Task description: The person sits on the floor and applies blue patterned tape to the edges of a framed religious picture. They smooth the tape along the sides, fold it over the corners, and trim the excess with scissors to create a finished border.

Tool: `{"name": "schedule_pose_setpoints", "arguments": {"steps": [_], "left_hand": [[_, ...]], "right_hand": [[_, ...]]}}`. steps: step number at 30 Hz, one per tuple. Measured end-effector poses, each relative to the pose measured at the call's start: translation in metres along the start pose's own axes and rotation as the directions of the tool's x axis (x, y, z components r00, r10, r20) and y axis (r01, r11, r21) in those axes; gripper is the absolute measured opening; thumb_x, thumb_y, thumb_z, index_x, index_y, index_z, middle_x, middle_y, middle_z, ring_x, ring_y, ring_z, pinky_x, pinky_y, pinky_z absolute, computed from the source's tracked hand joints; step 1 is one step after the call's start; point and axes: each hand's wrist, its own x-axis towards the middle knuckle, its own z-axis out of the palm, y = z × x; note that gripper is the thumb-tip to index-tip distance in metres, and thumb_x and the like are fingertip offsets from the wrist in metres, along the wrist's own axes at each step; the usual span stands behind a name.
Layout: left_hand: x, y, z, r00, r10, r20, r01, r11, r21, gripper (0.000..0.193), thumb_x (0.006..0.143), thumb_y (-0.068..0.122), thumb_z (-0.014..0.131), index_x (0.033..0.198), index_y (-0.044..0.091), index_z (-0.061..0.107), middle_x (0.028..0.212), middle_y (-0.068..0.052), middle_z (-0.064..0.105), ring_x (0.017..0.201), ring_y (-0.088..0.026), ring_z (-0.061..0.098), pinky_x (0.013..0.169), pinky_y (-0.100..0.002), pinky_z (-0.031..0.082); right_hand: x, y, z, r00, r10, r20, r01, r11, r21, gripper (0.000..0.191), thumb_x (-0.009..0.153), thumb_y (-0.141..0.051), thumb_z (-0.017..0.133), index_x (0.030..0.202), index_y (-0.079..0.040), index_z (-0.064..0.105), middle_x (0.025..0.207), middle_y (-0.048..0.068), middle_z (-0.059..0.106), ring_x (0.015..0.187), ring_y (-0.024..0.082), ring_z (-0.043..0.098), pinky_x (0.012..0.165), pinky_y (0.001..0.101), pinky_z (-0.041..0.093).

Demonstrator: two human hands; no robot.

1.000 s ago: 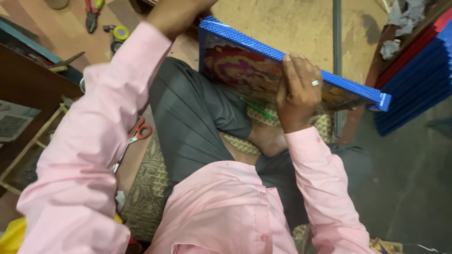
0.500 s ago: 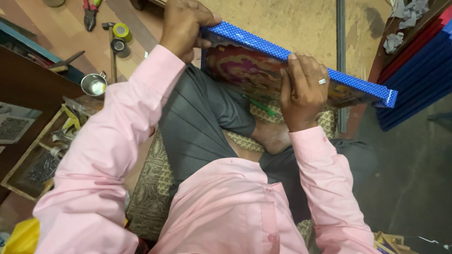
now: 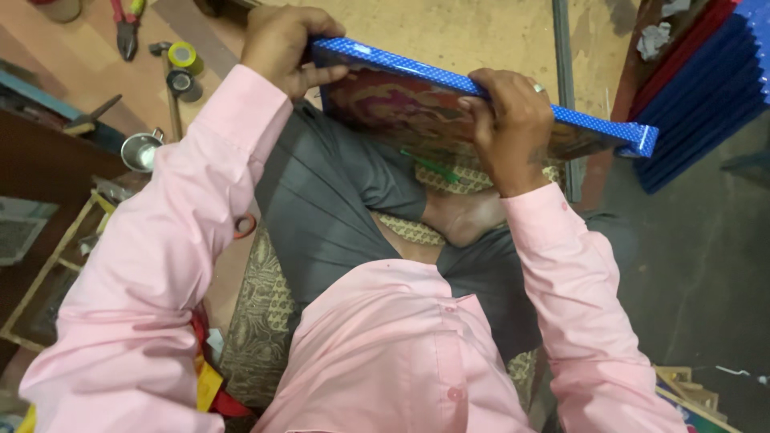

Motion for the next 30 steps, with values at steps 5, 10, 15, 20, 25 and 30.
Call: {"name": "schedule_pose_setpoints", "arguments": {"steps": [5,10,15,20,25,30], "left_hand": [[0.025,0.003,0.004,0.981,-0.192,-0.018,0.190,0.980,-0.061,0.010,0.082,0.002,0.063,0.082,-0.007,0.066,0.080,-0.022,0.069,0.068,-0.035,0.075,0.060,-0.042,0.065],[0.011,0.003,0.016,0.952,0.286,-0.110,-0.228,0.901,0.370,0.010,0.082,0.002,0.066,0.089,-0.005,0.068,0.082,-0.020,0.069,0.070,-0.038,0.069,0.061,-0.049,0.059],[-0.060,-0.013,0.065,0.210,0.667,0.715,-0.684,-0.423,0.595,0.023,0.090,0.010,0.073,0.109,-0.002,0.067,0.104,-0.020,0.069,0.096,-0.043,0.064,0.090,-0.058,0.046],[-0.074,-0.037,0.141,0.136,0.450,0.883,-0.881,-0.353,0.315,0.042,0.095,0.001,0.068,0.136,-0.006,0.061,0.138,-0.022,0.064,0.130,-0.039,0.060,0.113,-0.049,0.045],[-0.061,-0.065,0.175,0.086,0.412,0.907,-0.894,-0.371,0.253,0.052,0.085,-0.003,0.065,0.137,-0.006,0.061,0.142,-0.023,0.063,0.135,-0.037,0.059,0.117,-0.048,0.045],[-0.055,-0.119,0.244,0.034,0.400,0.916,-0.951,-0.269,0.153,0.054,0.085,0.013,0.073,0.133,-0.009,0.061,0.136,-0.026,0.063,0.127,-0.042,0.060,0.109,-0.049,0.046]], "right_hand": [[0.010,0.004,-0.006,0.993,0.090,0.080,-0.096,0.992,0.082,0.024,0.087,-0.009,0.086,0.107,-0.004,0.073,0.098,0.015,0.073,0.088,0.035,0.071,0.075,0.0417,0.053],[0.013,0.006,-0.012,0.977,0.135,0.163,-0.141,0.990,0.025,0.022,0.090,-0.017,0.085,0.105,-0.005,0.076,0.094,0.016,0.073,0.082,0.036,0.070,0.072,0.0443,0.053],[0.014,0.021,-0.018,0.979,0.107,0.174,-0.108,0.994,-0.008,0.023,0.090,-0.024,0.083,0.102,-0.006,0.075,0.096,0.017,0.073,0.090,0.040,0.068,0.076,0.0491,0.051],[-0.008,0.054,-0.036,0.997,0.071,0.022,-0.073,0.987,0.145,0.042,0.089,-0.010,0.078,0.128,0.001,0.066,0.127,0.021,0.067,0.121,0.042,0.062,0.104,0.0475,0.049],[-0.076,0.107,-0.074,0.787,0.395,-0.474,-0.281,0.913,0.295,0.026,0.100,-0.005,0.076,0.124,-0.003,0.068,0.125,0.012,0.070,0.118,0.026,0.067,0.106,0.0372,0.053],[-0.120,0.156,-0.074,0.498,0.865,-0.069,-0.228,0.207,0.951,0.029,0.107,-0.025,0.064,0.118,0.002,0.066,0.101,0.008,0.069,0.085,0.016,0.066,0.074,0.0332,0.057]]}}
